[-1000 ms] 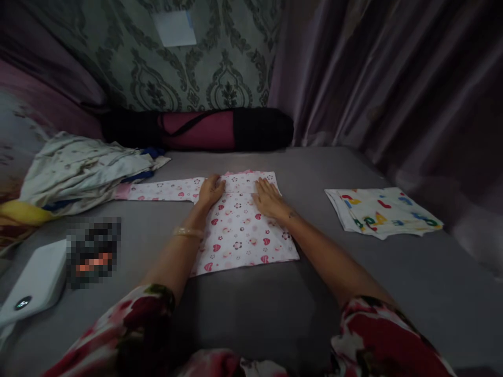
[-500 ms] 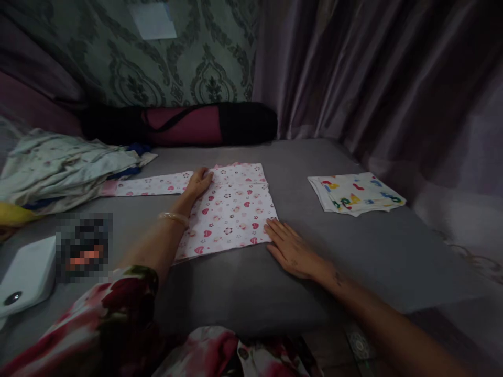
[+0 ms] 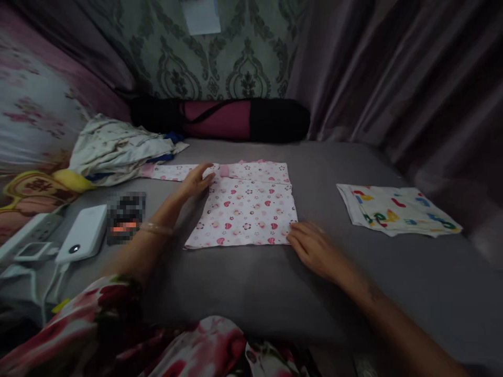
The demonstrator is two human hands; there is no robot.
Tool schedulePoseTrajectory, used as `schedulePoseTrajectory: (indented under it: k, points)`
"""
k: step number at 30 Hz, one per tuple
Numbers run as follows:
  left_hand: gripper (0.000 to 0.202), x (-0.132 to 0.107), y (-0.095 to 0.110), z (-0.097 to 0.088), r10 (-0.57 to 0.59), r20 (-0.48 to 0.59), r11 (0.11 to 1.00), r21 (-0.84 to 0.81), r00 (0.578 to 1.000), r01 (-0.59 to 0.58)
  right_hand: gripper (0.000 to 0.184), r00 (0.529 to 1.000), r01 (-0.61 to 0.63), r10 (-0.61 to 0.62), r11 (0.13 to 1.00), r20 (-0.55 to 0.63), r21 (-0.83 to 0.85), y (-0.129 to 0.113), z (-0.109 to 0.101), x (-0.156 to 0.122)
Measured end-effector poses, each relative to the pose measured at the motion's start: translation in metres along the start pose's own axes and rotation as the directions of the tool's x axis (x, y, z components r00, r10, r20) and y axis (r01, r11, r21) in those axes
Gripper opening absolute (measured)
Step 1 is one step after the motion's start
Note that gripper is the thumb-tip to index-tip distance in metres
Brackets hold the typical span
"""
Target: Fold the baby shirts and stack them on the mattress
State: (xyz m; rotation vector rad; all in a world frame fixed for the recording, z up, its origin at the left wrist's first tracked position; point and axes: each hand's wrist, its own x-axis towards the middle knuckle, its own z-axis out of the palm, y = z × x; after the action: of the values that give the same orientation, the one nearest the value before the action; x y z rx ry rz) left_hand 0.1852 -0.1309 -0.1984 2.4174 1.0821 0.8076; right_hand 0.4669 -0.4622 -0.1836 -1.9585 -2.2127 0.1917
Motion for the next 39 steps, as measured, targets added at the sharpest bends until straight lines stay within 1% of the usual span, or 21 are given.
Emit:
schedulePoseTrajectory:
  k: [2, 3, 4, 5, 6, 7, 9, 11, 12, 14, 16, 19, 21, 23, 27, 31, 34, 36, 37, 38, 39]
  points:
    - [0.038, -0.027, 0.003, -0.017, 0.027, 0.029, 0.999, 0.017, 0.999, -0.027, 0.045, 0.998, 0.015, -0.014, 1.000, -0.065, 0.005, 0.002, 0.002, 0.029]
    - [0.036, -0.042, 0.007, -0.024, 0.008, 0.069, 1.000, 0.022, 0.998, -0.010, 0.046, 0.997, 0.019, -0.018, 1.000, -0.081, 0.011, 0.002, 0.004, 0.047]
    - [0.035, -0.057, 0.012, -0.030, -0.040, 0.121, 0.999, 0.033, 0.992, 0.036, 0.048, 0.997, 0.007, -0.005, 1.000, -0.080, 0.015, 0.001, 0.007, 0.065]
    - [0.037, -0.073, 0.018, -0.035, -0.113, 0.162, 0.993, 0.055, 0.980, 0.105, 0.050, 0.997, -0.019, 0.021, 1.000, -0.068, 0.021, -0.001, 0.010, 0.084]
    - [0.040, -0.089, 0.024, -0.038, -0.185, 0.208, 0.982, 0.071, 0.960, 0.174, 0.053, 0.998, -0.048, 0.049, 0.999, -0.046, 0.026, -0.004, 0.013, 0.103]
    - [0.043, -0.105, 0.031, -0.041, -0.249, 0.242, 0.968, 0.079, 0.938, 0.236, 0.056, 0.996, -0.080, 0.081, 0.996, -0.029, 0.027, -0.007, 0.016, 0.121]
    - [0.049, -0.133, 0.045, -0.044, -0.332, 0.273, 0.942, 0.051, 0.903, 0.331, 0.061, 0.989, -0.148, 0.147, 0.988, 0.016, 0.036, -0.019, 0.024, 0.150]
    - [0.053, -0.157, 0.056, -0.045, -0.401, 0.275, 0.911, 0.017, 0.874, 0.413, 0.064, 0.983, -0.179, 0.176, 0.983, 0.062, 0.051, -0.036, 0.033, 0.170]
    - [0.054, -0.166, 0.061, -0.044, -0.432, 0.275, 0.892, -0.009, 0.859, 0.452, 0.064, 0.983, -0.168, 0.163, 0.984, 0.081, 0.055, -0.046, 0.037, 0.177]
    - [0.053, -0.180, 0.068, -0.042, -0.468, 0.259, 0.863, -0.071, 0.845, 0.500, 0.064, 0.991, -0.089, 0.083, 0.995, 0.107, 0.051, -0.070, 0.045, 0.182]
    - [0.052, -0.188, 0.072, -0.041, -0.471, 0.229, 0.854, -0.125, 0.852, 0.506, 0.063, 0.993, 0.017, -0.023, 0.999, 0.114, 0.048, -0.095, 0.052, 0.181]
    - [0.052, -0.191, 0.075, -0.041, -0.485, 0.200, 0.841, -0.161, 0.851, 0.517, 0.063, 0.977, 0.166, -0.175, 0.983, 0.122, 0.080, -0.125, 0.056, 0.174]
    - [0.051, -0.191, 0.074, -0.041, -0.494, 0.210, 0.828, -0.182, 0.844, 0.530, 0.063, 0.960, 0.233, -0.247, 0.966, 0.131, 0.113, -0.138, 0.056, 0.168]
    - [0.049, -0.193, 0.072, -0.041, -0.479, 0.230, 0.824, -0.215, 0.847, 0.524, 0.062, 0.942, 0.284, -0.304, 0.948, 0.143, 0.144, -0.147, 0.055, 0.163]
    - [0.046, -0.201, 0.065, -0.040, -0.440, 0.226, 0.826, -0.277, 0.869, 0.490, 0.058, 0.903, 0.350, -0.386, 0.915, 0.187, 0.199, -0.155, 0.048, 0.154]
    - [0.044, -0.205, 0.061, -0.039, -0.437, 0.238, 0.812, -0.311, 0.867, 0.494, 0.054, 0.855, 0.411, -0.476, 0.864, 0.206, 0.290, -0.161, 0.039, 0.149]
    - [0.043, -0.202, 0.060, -0.044, -0.444, 0.235, 0.790, -0.354, 0.865, 0.501, 0.047, 0.791, 0.484, -0.582, 0.785, 0.191, 0.388, -0.164, 0.030, 0.151]
    - [0.042, -0.198, 0.059, -0.049, -0.469, 0.222, 0.776, -0.358, 0.855, 0.519, 0.042, 0.752, 0.507, -0.637, 0.725, 0.173, 0.467, -0.163, 0.025, 0.159]
    - [0.042, -0.195, 0.059, -0.051, -0.483, 0.217, 0.773, -0.350, 0.849, 0.529, 0.040, 0.749, 0.501, -0.643, 0.708, 0.161, 0.498, -0.160, 0.023, 0.165]
    - [0.043, -0.193, 0.058, -0.054, -0.494, 0.216, 0.771, -0.338, 0.842, 0.539, 0.040, 0.765, 0.482, -0.627, 0.709, 0.148, 0.515, -0.156, 0.021, 0.173]
    - [0.044, -0.190, 0.057, -0.056, -0.504, 0.214, 0.772, -0.323, 0.837, 0.548, 0.040, 0.800, 0.451, -0.586, 0.731, 0.132, 0.511, -0.151, 0.020, 0.182]
